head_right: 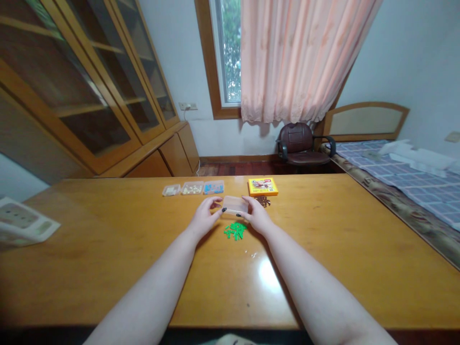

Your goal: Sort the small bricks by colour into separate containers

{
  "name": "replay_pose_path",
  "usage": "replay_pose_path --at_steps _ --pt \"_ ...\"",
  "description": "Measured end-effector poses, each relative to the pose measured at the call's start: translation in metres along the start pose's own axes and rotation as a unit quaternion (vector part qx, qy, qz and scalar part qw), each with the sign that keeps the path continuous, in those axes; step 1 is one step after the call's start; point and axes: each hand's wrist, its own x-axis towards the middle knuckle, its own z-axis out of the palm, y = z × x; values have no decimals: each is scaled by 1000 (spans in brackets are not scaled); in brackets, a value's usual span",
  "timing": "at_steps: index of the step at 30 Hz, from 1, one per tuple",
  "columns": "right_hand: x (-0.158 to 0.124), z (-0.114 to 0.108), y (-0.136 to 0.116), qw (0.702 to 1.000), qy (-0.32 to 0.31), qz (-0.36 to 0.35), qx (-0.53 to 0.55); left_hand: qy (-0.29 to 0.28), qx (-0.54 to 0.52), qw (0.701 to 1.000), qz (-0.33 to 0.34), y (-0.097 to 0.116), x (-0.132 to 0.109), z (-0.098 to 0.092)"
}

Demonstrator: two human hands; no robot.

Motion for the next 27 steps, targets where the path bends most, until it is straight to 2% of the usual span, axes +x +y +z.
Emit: replay_pose_path --at_steps 1,2,6,10,14,19,27 --pt "-1 0 0 1000 -4 -10 19 25 -2 1000 9 -4 2 2" --pt "-1 1 -1 999 -11 -18 41 28 -12 999 15 -7 3 5" --pt "-5 1 -9 995 -33 -21 90 -45 -130 990 -22 -15 7 19" --pt "-9 -1 -21 999 -17 -50 9 -63 -198 977 -44 -17 7 29" --pt "-12 -2 -30 991 -64 -89 -71 -64 -161 985 -19 -21 6 33" --pt "-14 -5 -34 978 -119 -121 -120 -61 -251 966 -11 -20 6 32" --pt "-17 -4 -37 971 -73 -147 -173 -51 -325 942 -63 -1 3 31"
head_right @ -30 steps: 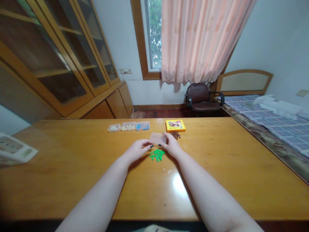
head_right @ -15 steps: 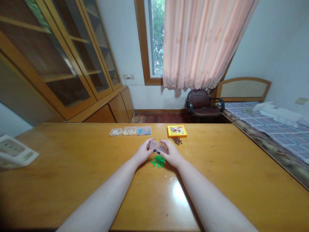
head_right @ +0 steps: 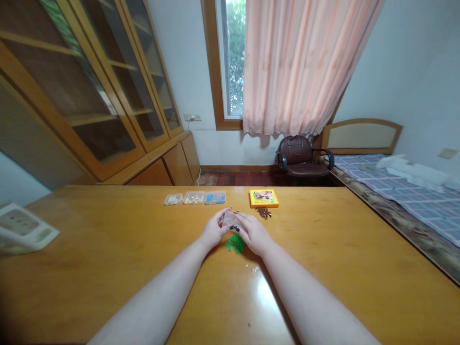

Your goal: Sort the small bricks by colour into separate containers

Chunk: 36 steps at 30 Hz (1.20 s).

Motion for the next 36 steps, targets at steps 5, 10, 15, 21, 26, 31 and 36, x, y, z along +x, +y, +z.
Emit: replay_pose_path --at_steps 5,10,15,21,26,31,36 --pt "-1 2 -4 1000 26 -13 -10 10 -12 1000 -9 0 -2 3" --pt "-3 4 -10 999 41 -15 -4 24 -25 999 -12 -5 -7 4" --pt "-3 7 -14 999 45 -3 -23 28 -25 999 -15 -6 -11 2" --pt "-4 9 -13 997 66 40 13 26 -4 999 -22 -6 -12 2" --pt "-3 5 -5 992 84 78 48 24 81 996 2 -9 -11 0" --pt "-2 3 8 971 135 142 135 -40 -5 999 9 -9 -12 -5" --pt "2 2 20 886 217 272 305 -112 -45 993 18 -5 -17 -11"
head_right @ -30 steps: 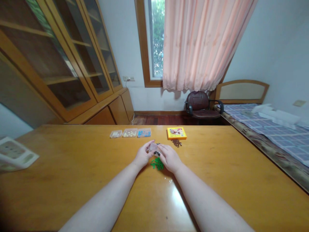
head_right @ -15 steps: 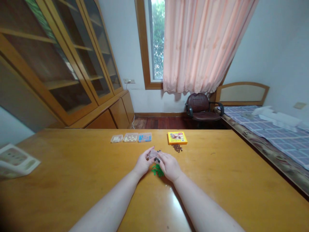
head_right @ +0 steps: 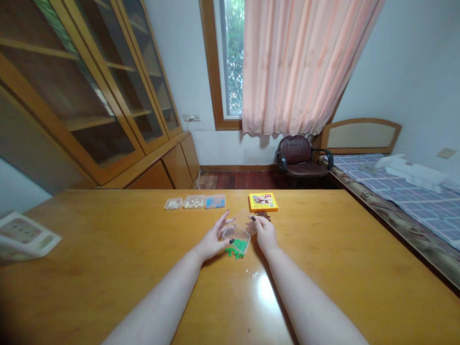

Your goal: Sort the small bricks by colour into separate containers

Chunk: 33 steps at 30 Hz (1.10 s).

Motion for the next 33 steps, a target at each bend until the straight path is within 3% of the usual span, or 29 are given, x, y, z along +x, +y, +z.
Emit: replay_pose_path --at_steps 3,7,14,17,25,33 --pt "6 -1 0 990 28 87 106 -5 62 998 5 2 0 -5" --pt "10 -2 -1 969 7 148 199 -9 77 997 -10 4 3 -6" --pt "12 -1 1 963 -22 162 213 -54 -27 995 -77 11 4 0" --pt "14 -1 2 967 -23 141 209 -47 -45 993 -94 11 6 -3" --pt "17 4 4 968 -20 79 238 89 -106 986 -94 1 19 -1" --pt "14 6 10 992 29 35 121 246 -139 947 -150 -9 29 -10"
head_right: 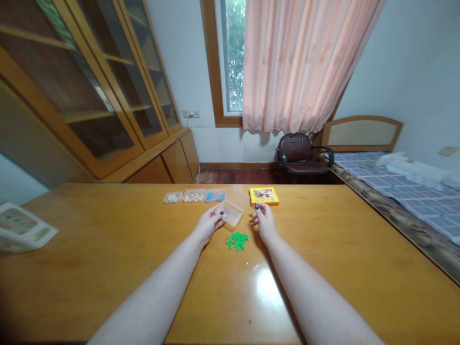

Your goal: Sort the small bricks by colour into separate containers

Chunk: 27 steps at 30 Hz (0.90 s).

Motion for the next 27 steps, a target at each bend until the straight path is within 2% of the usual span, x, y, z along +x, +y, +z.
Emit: replay_pose_path --at_steps 4,7,9,11,13,18,23,27 --pt "-3 0 3 992 -78 -8 -95 36 44 998 16 -4 5 -2" --pt "-7 1 0 978 -115 -45 -169 26 179 980 81 -4 2 -1" --pt "-9 2 -3 966 -136 -59 -213 17 302 944 132 -2 -2 -1" --pt "-10 2 -6 958 -146 -60 -237 23 416 893 167 0 -5 -2" --pt "-10 3 -9 957 -148 -58 -241 31 492 849 189 1 -8 -3" --pt "-10 3 -9 960 -161 -45 -226 46 558 801 214 2 -14 -5" --pt "-10 4 -7 958 -164 -60 -226 7 599 766 234 10 -20 0" --pt "-6 -6 -16 928 -162 -97 -322 -11 626 744 232 13 -21 1"
